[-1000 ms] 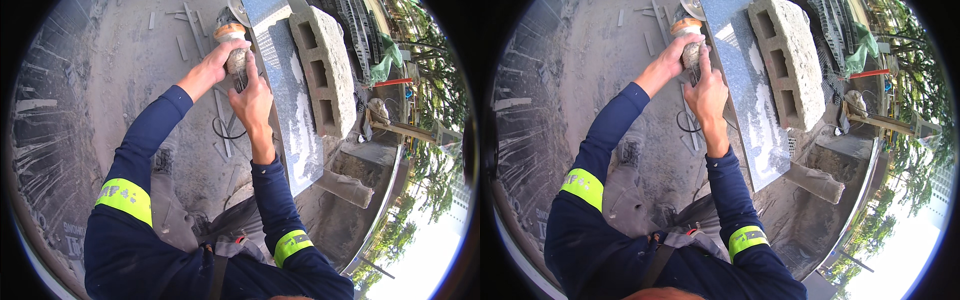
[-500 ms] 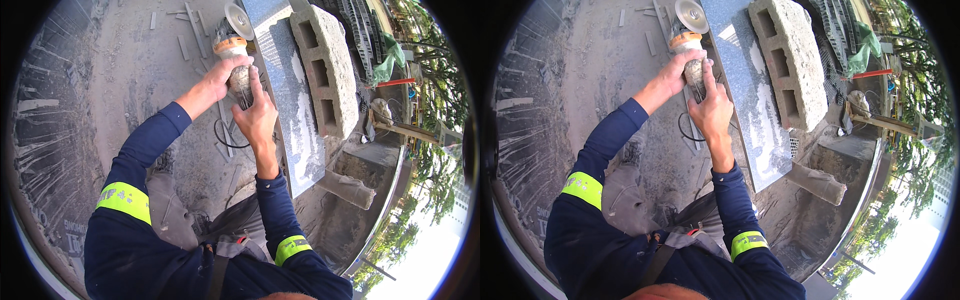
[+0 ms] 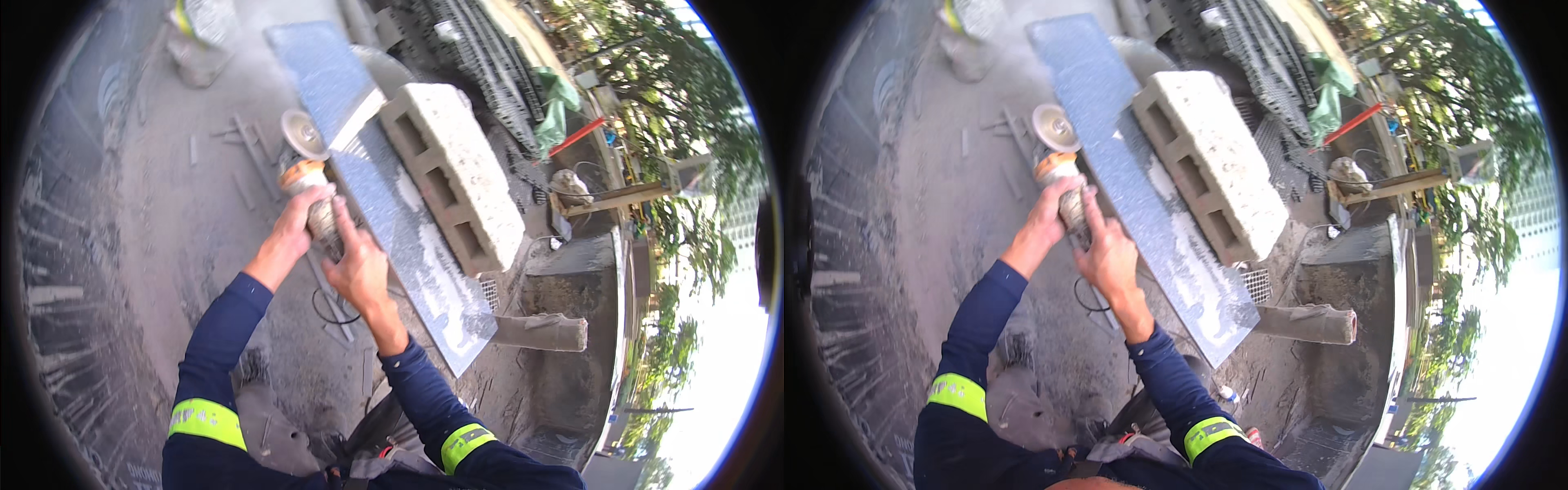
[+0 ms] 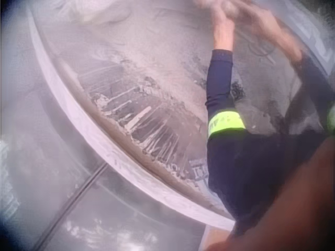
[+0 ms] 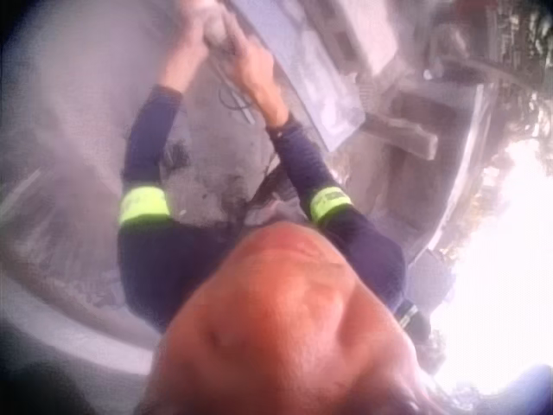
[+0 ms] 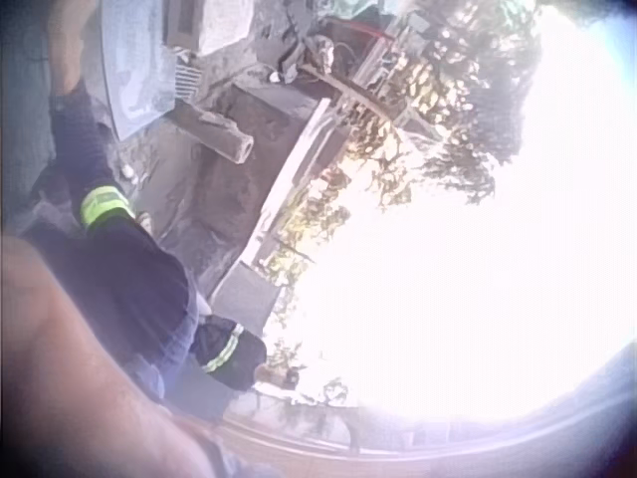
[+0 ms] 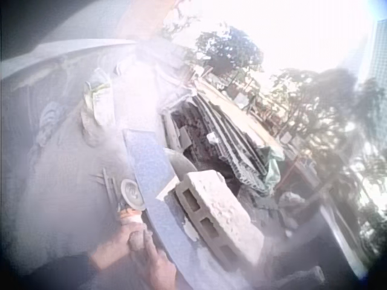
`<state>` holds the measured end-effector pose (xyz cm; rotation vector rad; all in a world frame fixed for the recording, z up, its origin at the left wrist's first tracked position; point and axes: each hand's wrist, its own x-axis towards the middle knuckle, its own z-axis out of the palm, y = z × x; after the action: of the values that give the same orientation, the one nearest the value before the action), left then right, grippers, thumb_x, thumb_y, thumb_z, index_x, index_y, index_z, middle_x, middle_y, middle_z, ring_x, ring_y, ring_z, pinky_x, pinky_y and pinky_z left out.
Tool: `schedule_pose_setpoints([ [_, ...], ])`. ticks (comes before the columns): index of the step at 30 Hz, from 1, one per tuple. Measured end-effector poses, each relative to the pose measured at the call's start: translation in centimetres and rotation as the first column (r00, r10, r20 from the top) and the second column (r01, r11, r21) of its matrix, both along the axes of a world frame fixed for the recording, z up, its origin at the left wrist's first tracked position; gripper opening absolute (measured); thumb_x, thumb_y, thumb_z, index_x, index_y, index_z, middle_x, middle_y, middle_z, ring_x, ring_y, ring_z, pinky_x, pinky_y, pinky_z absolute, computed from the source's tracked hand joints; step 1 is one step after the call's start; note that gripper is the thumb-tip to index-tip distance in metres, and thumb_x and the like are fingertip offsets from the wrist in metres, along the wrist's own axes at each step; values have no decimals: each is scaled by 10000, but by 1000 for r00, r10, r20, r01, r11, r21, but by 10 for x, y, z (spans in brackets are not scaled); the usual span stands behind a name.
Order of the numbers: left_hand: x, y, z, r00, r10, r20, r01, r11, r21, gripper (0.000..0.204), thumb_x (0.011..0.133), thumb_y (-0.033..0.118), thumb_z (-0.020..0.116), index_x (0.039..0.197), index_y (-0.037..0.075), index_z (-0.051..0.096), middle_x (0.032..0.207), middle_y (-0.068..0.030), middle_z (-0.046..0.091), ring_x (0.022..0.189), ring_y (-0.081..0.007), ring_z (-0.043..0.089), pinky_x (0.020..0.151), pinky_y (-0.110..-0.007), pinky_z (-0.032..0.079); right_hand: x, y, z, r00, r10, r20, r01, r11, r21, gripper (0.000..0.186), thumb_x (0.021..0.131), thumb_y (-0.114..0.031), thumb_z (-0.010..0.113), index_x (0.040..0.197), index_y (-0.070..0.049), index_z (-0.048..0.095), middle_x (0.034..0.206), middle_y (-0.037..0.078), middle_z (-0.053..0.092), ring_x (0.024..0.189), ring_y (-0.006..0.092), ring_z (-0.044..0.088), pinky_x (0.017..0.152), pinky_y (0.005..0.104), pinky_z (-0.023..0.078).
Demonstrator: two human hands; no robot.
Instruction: The person uses an angle grinder to grind the edge of a rectangular tile resting on a cinder block. The person holds the grinder with both hands and moves it along the tile edge, producing dust. The tile remains in place throughout the clip.
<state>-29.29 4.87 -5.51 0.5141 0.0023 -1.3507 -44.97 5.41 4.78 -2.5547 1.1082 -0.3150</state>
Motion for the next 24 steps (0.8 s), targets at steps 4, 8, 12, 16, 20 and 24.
schedule_pose_setpoints([
  [4, 20, 11, 26, 994, 88, 63, -91, 994, 52, 312, 870, 217, 797, 1100, 78, 637, 944, -60, 701, 841, -189, 715, 794, -359, 620, 20, -5, -7, 999, 33, 23, -34, 998, 52, 1036, 718, -109, 798, 1646, -298, 379, 1006, 263, 674, 910, 492, 701, 824, 569, 589],
  [8, 34, 1, 13, 999, 34, 28, -34, 999, 18, 278, 879, 197, 795, 1088, 94, 644, 925, -37, 687, 827, -182, 708, 783, -355, 615, 26, -4, -5, 996, 48, 71, -49, 999, 10, 1025, 731, -93, 768, 1646, -327, 370, 995, 270, 654, 851, 485, 705, 767, 573, 592],
  [12, 22, 7, 12, 995, -28, 97, 29, 999, -13, 355, 881, 250, 804, 1129, 86, 609, 968, -105, 704, 814, -228, 712, 764, -401, 630, 14, 5, -4, 1000, 12, 22, -13, 999, 48, 999, 722, -114, 778, 1629, -320, 414, 953, 222, 659, 838, 449, 701, 767, 535, 593],
  [16, -6, 34, 18, 998, -54, 42, 54, 998, -16, 394, 874, 218, 824, 1158, 72, 593, 1032, -92, 696, 971, -217, 720, 831, -415, 631, -9, 26, 2, 999, -13, 31, 11, 998, 56, 916, 706, -113, 755, 1580, -252, 520, 942, 170, 694, 851, 387, 718, 796, 483, 603],
  [20, -8, 45, 28, 999, -14, 38, 14, 1000, 5, 393, 877, 217, 822, 1161, 72, 591, 1019, -56, 681, 992, -208, 724, 842, -409, 631, -10, 28, 0, 997, 42, 66, -44, 998, 33, 926, 728, -116, 763, 1594, -295, 488, 948, 167, 659, 832, 392, 712, 752, 502, 599],
  [24, 6, 26, 23, 998, -11, 66, 12, 1000, -18, 385, 865, 208, 831, 1142, 85, 594, 1015, -47, 681, 975, -201, 725, 840, -395, 630, 4, 10, -2, 995, 50, 86, -52, 998, 25, 923, 731, -108, 752, 1597, -281, 482, 969, 193, 688, 879, 423, 718, 792, 524, 593],
])
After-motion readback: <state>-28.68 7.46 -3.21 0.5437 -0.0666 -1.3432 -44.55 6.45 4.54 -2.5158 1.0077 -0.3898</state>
